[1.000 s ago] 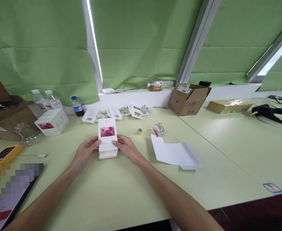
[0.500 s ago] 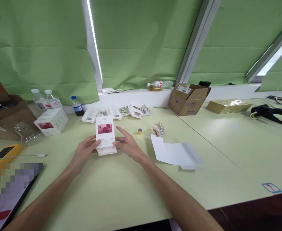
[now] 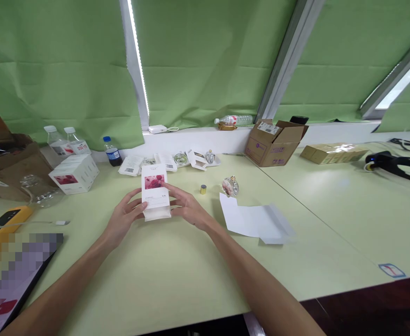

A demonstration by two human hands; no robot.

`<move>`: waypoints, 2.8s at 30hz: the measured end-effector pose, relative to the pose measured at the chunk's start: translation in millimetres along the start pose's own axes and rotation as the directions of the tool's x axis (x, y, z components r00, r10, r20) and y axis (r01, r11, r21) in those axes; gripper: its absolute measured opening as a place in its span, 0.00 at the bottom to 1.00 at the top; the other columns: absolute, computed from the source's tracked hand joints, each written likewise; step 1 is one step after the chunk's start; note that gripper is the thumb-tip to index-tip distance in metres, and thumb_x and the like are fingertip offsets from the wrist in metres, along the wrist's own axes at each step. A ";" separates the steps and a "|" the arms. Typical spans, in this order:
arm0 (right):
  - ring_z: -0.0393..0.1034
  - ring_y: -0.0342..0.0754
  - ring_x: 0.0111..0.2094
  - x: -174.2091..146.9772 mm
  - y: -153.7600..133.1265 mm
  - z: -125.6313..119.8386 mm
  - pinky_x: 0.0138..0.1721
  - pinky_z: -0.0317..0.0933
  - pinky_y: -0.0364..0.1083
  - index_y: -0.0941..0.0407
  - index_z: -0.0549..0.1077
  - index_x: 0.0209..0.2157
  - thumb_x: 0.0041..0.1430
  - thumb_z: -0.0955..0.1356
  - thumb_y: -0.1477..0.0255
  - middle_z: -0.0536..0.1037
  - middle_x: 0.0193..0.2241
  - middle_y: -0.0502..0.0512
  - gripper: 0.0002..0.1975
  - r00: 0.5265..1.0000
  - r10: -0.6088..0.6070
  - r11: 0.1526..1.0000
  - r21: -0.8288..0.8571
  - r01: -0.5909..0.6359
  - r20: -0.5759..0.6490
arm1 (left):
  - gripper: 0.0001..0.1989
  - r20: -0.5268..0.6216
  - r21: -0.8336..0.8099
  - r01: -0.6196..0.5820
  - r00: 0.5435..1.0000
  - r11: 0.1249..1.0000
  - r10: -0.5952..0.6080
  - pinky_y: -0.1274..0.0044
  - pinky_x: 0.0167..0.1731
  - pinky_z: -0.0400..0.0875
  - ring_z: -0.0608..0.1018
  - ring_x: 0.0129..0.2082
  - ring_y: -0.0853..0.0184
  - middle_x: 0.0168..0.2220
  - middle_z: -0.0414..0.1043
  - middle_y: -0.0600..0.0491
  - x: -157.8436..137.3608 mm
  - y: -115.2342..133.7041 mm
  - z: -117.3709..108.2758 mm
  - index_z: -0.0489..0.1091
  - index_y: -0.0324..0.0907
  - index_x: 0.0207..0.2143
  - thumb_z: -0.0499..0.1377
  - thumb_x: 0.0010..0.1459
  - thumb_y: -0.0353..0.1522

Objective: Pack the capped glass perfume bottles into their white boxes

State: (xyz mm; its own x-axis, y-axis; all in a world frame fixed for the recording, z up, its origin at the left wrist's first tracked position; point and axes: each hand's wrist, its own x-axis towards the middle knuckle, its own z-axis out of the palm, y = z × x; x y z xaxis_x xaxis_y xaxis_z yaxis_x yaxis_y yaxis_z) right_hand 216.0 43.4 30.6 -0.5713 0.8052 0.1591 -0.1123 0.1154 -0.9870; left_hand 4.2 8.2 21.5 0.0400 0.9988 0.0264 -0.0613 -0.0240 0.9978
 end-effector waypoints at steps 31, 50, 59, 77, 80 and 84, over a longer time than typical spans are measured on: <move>0.69 0.49 0.42 1.5 11.2 -2.6 0.42 0.64 0.49 0.47 0.62 0.58 0.50 0.70 0.74 0.74 0.45 0.55 0.33 0.996 -0.034 0.984 -0.176 0.019 -0.082 | 0.35 0.206 0.236 -0.129 0.975 0.963 0.081 0.72 0.39 0.71 0.75 0.43 0.61 0.57 0.63 0.47 -6.8 1.6 -2.5 0.51 0.51 0.63 0.59 0.54 0.36; 0.68 0.48 0.40 2.2 15.5 -1.9 0.40 0.63 0.48 0.46 0.57 0.60 0.53 0.69 0.72 0.75 0.41 0.54 0.33 0.999 -0.025 0.973 -0.231 0.018 -0.028 | 0.30 0.153 0.295 -0.165 0.980 0.941 0.124 0.76 0.31 0.69 0.74 0.35 0.65 0.44 0.73 0.49 -0.7 -5.2 -6.7 0.58 0.48 0.60 0.59 0.55 0.38; 0.67 0.46 0.37 3.4 21.5 1.1 0.37 0.62 0.47 0.47 0.58 0.60 0.53 0.67 0.75 0.75 0.41 0.54 0.33 0.998 -0.036 0.976 -0.218 0.025 -0.047 | 0.28 0.122 0.320 -0.143 0.986 0.936 0.109 0.79 0.25 0.65 0.72 0.32 0.68 0.45 0.71 0.48 -0.3 -4.2 -5.7 0.61 0.48 0.58 0.59 0.54 0.37; 0.68 0.48 0.41 2.6 14.2 -5.5 0.43 0.62 0.49 0.48 0.58 0.60 0.51 0.66 0.79 0.74 0.45 0.55 0.35 1.000 -0.011 0.988 -0.153 0.008 -0.014 | 0.34 0.177 0.237 -0.179 0.975 0.955 0.138 0.72 0.38 0.70 0.74 0.41 0.62 0.54 0.66 0.48 0.1 1.1 -7.2 0.53 0.51 0.62 0.59 0.54 0.38; 0.69 0.48 0.43 1.1 10.0 -6.5 0.46 0.62 0.51 0.47 0.56 0.61 0.50 0.65 0.80 0.73 0.48 0.55 0.36 0.998 -0.003 0.997 -0.075 0.008 0.057 | 0.35 0.172 0.162 -0.161 0.976 0.973 0.133 0.71 0.40 0.69 0.74 0.43 0.61 0.53 0.67 0.46 -0.6 4.5 -8.0 0.52 0.49 0.63 0.59 0.53 0.37; 0.69 0.48 0.42 -0.2 8.5 -4.5 0.44 0.64 0.51 0.45 0.50 0.63 0.48 0.67 0.81 0.68 0.52 0.56 0.42 0.993 0.008 0.996 -0.089 0.002 0.117 | 0.33 0.166 0.055 -0.127 0.979 0.990 0.116 0.70 0.40 0.69 0.74 0.43 0.60 0.54 0.67 0.47 -1.2 5.7 -9.2 0.52 0.48 0.63 0.55 0.54 0.33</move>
State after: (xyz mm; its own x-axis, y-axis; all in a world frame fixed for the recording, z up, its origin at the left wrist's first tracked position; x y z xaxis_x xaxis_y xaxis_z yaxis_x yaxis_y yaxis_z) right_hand 218.9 46.8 22.1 -0.6633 0.7326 0.1526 -0.0407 0.1682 -0.9849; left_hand -5.4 7.3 26.6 0.1972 0.9685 0.1520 -0.0105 -0.1529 0.9882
